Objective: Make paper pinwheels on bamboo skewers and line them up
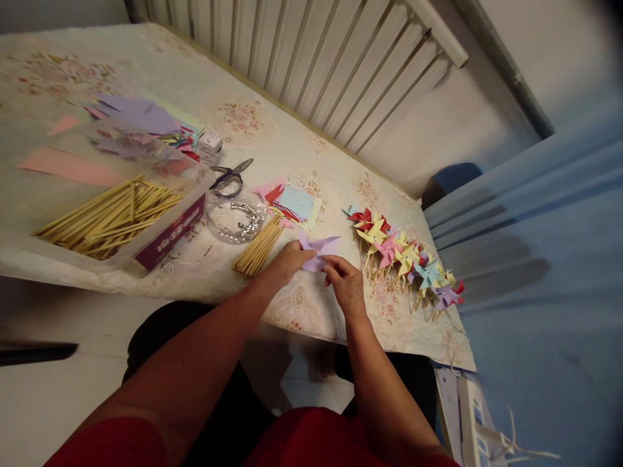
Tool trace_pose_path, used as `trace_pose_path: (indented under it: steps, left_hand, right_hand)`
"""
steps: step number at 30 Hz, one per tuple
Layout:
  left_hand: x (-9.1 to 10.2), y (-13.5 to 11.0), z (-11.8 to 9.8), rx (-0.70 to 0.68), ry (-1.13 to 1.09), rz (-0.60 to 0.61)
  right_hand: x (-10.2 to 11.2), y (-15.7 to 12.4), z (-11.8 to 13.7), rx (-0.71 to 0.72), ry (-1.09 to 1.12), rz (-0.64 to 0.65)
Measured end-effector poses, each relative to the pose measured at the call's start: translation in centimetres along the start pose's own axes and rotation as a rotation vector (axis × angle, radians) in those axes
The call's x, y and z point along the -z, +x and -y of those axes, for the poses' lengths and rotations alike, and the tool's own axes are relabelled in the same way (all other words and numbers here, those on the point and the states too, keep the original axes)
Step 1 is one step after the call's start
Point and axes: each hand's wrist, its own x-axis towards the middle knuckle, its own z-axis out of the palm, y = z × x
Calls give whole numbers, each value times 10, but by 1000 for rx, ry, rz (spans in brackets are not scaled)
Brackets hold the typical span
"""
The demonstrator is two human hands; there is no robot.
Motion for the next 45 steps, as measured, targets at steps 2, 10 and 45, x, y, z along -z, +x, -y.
trace_pose_path:
  steps: [2,10,45]
  left_hand:
    - [0,0,0,-2,4,5]
    - [-3,-4,-5,-12,18,32]
    - [-6,-10,-9,68,-21,-22]
  right_hand:
    - [0,1,1,7,-10,13]
    - [-3,6,0,-19,24,75]
    - [-28,18,-12,-194,-118,-209]
